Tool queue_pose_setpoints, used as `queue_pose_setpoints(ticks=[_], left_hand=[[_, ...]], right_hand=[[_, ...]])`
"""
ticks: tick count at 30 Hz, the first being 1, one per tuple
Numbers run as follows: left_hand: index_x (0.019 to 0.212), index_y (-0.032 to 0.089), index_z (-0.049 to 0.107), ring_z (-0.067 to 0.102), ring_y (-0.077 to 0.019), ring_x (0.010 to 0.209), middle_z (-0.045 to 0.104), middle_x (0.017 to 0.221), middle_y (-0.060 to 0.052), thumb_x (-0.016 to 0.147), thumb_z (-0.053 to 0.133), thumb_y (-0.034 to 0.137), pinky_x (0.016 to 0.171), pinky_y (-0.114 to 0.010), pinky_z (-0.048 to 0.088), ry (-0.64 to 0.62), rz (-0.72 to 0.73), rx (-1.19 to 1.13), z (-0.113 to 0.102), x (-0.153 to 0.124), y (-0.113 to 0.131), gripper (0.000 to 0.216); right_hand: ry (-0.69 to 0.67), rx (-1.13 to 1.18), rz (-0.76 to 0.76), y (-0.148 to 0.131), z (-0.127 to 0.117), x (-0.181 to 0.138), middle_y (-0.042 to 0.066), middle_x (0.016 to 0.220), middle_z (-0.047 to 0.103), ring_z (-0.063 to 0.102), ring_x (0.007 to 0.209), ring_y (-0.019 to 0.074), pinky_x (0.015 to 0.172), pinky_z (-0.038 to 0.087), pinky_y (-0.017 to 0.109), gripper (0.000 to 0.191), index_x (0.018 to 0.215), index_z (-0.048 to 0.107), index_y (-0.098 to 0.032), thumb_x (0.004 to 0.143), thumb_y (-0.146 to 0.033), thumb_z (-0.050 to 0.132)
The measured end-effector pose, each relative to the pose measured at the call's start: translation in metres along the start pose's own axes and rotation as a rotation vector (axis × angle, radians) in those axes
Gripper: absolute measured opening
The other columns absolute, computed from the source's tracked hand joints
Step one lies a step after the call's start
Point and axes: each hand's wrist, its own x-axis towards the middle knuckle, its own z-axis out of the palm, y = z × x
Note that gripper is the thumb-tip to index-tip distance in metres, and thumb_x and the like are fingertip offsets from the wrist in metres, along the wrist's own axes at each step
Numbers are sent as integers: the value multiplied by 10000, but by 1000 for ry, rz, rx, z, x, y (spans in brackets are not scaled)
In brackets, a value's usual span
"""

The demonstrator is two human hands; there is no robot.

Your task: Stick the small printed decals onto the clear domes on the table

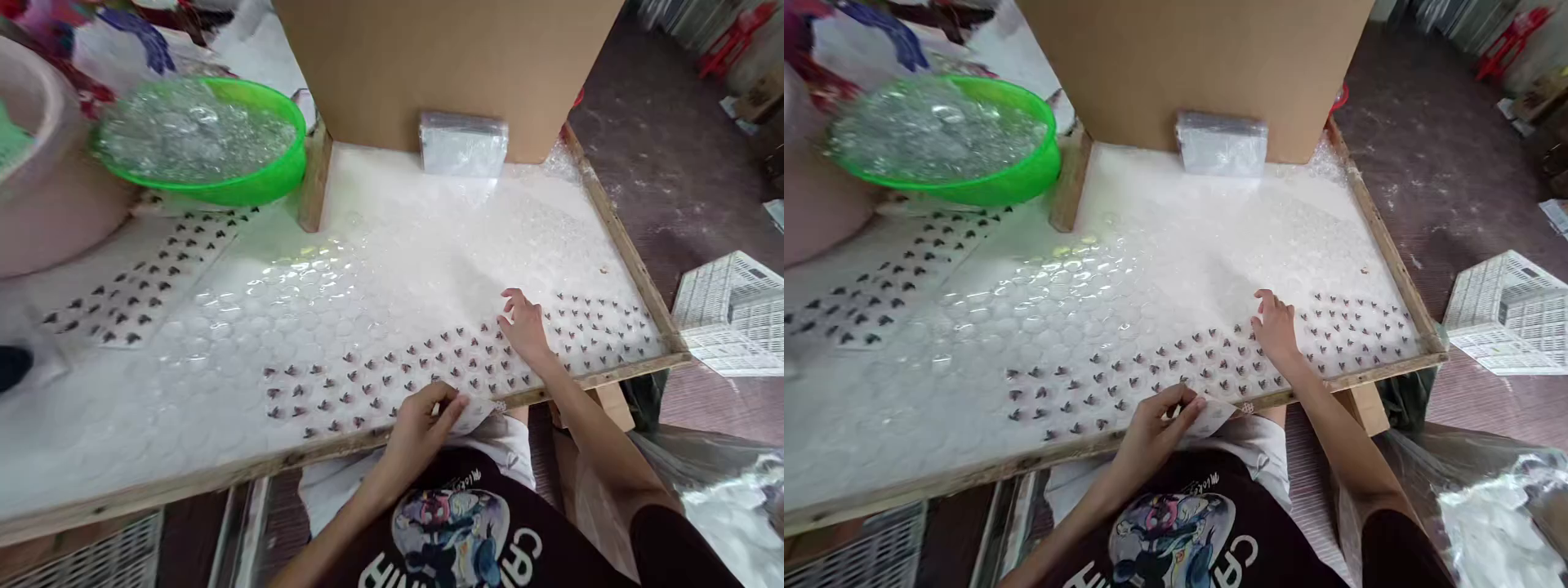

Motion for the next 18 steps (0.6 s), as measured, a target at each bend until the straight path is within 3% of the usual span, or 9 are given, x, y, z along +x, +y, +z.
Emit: queue_pose_setpoints(ticks=[3,6,11,15,18], left_hand=[[697,175,567,478,-142,646,558,673,-2,926,510,396,609,-249,352,-2,-10,-13,0,0,-2,322],[694,175,564,479,-140,642,556,671,0,922,517,397,592,-242,350,-11,-22,-34,1,0,-2,322],[698,171,582,481,-138,649,559,670,3,925,526,395,601,-242,355,-27,-17,-42,3,3,-3,324],[686,172,575,466,-134,640,553,658,9,921,534,386,607,-245,349,-12,2,-30,3,4,-5,320],[676,173,569,448,-132,629,542,649,13,919,535,380,602,-247,339,3,7,-28,2,3,-6,322]], right_hand=[[141,2,-4,6,-8,1,71,1023,610,576,773,202,868,386,403,310,1121,567,-206,815,-246,542],[213,122,28,13,-19,6,67,996,646,561,730,179,826,419,369,180,962,619,-214,856,-336,540],[26,369,181,22,-25,19,37,739,669,598,682,174,689,468,302,133,741,623,-207,793,-323,585],[-56,285,233,23,-19,26,36,735,685,634,694,176,664,476,289,95,722,625,-206,774,-267,575],[-66,211,240,19,-15,27,39,760,688,644,751,196,729,466,316,77,698,599,-210,769,-232,580]])
